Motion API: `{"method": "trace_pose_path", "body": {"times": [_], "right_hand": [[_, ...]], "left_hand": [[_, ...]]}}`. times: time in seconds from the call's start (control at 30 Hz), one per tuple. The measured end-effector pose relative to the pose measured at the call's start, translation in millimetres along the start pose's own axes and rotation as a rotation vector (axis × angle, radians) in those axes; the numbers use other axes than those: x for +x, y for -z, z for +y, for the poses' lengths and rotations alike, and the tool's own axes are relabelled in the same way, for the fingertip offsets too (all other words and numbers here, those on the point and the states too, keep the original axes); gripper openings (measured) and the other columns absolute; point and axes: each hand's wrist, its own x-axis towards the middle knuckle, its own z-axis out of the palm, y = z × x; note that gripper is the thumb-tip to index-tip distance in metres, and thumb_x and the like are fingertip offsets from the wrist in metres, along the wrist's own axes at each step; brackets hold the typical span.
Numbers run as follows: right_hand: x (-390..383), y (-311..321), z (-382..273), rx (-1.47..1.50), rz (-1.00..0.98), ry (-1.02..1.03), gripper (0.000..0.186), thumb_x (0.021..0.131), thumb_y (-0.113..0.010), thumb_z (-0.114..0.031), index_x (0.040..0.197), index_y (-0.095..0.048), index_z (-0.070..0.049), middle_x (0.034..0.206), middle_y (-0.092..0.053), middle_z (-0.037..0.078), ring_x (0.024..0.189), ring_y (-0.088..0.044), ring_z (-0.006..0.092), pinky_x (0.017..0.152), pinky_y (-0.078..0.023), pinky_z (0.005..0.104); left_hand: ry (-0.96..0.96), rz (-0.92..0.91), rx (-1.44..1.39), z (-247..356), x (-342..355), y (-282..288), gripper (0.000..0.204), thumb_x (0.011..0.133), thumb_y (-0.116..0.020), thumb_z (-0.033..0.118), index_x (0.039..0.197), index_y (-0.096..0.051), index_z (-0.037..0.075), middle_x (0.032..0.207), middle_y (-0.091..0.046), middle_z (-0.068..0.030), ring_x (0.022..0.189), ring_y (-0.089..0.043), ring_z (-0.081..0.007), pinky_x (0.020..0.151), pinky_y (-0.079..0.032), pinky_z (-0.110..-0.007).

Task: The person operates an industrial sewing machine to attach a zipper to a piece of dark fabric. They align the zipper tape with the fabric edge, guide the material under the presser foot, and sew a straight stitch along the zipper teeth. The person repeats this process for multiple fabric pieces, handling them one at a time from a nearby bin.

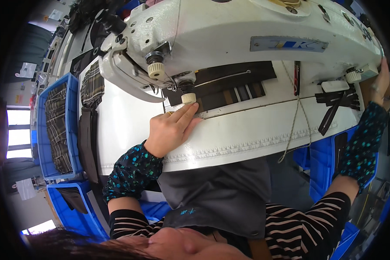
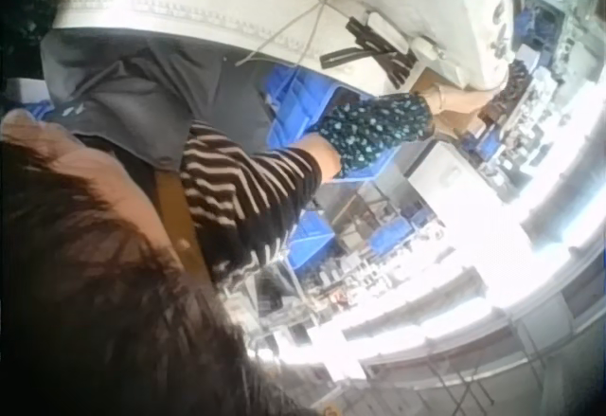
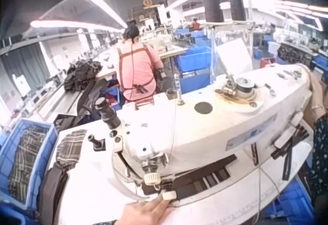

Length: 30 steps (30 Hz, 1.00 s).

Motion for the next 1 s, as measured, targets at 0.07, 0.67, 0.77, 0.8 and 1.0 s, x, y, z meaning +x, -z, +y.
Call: {"method": "trace_pose_path", "body": {"times": [0.07, 0.67, 0.77, 0.8, 1.0], "right_hand": [[-10.8, 61.5, 56.0, -0.499, -0.044, 0.3, 0.055, 0.113, -0.048, -0.041, 0.149, -0.058, -0.001, 0.148, -0.062, 0.013, 0.134, -0.059, 0.021, 0.114, -0.044, 0.034], [-19.1, 34.3, 31.3, -0.465, -0.011, 0.362, 0.046, 0.11, -0.054, -0.038, 0.137, -0.064, -0.002, 0.13, -0.07, 0.019, 0.118, -0.069, 0.0306, 0.103, -0.05, 0.0379], [-20.5, 18.7, -42.1, -0.882, -0.116, 0.199, 0.043, 0.109, -0.058, -0.038, 0.134, -0.065, -0.003, 0.131, -0.07, 0.02, 0.116, -0.07, 0.0336, 0.1, -0.052, 0.0399], [-59.0, -16.9, -76.2, -0.969, 0.073, 0.453, 0.046, 0.112, -0.053, -0.041, 0.127, -0.071, -0.002, 0.119, -0.074, 0.014, 0.11, -0.07, 0.0238, 0.099, -0.052, 0.0352], [-306.9, -132.4, -157.0, -0.203, -0.977, 0.973, 0.012, 0.097, -0.069, -0.013, 0.101, -0.074, -0.002, 0.1, -0.074, 0.016, 0.094, -0.072, 0.0331, 0.088, -0.057, 0.0425]], "left_hand": [[-0.038, 0.045, 0.017, -1.5, 3.0, -6.4, 0.034, 0.087, -0.083, 0.029, 0.115, -0.078, 0.009, 0.108, -0.079, -0.0035, 0.061, -0.066, -0.0151, 0.055, -0.053, -0.027], [-0.007, -0.129, 0.418, 26.2, 53.6, -43.9, 0.042, 0.095, -0.063, 0.017, 0.133, -0.066, 0.001, 0.132, -0.072, -0.01, 0.113, -0.073, -0.0209, 0.073, -0.063, -0.032], [0.017, -0.143, 0.432, 20.7, 49.5, -44.2, 0.044, 0.089, -0.063, 0.011, 0.131, -0.066, 0.0, 0.129, -0.073, -0.0087, 0.108, -0.074, -0.0197, 0.07, -0.062, -0.031], [0.04, -0.157, 0.397, 18.1, 46.9, -44.5, 0.043, 0.088, -0.064, 0.01, 0.13, -0.066, 0.0, 0.127, -0.073, -0.0082, 0.104, -0.074, -0.0195, 0.068, -0.061, -0.031], [0.022, -0.006, 0.164, 11.9, 50.8, -43.9, 0.039, 0.087, -0.068, 0.008, 0.125, -0.07, 0.005, 0.109, -0.075, -0.0058, 0.073, -0.073, -0.0209, 0.057, -0.057, -0.032]]}}
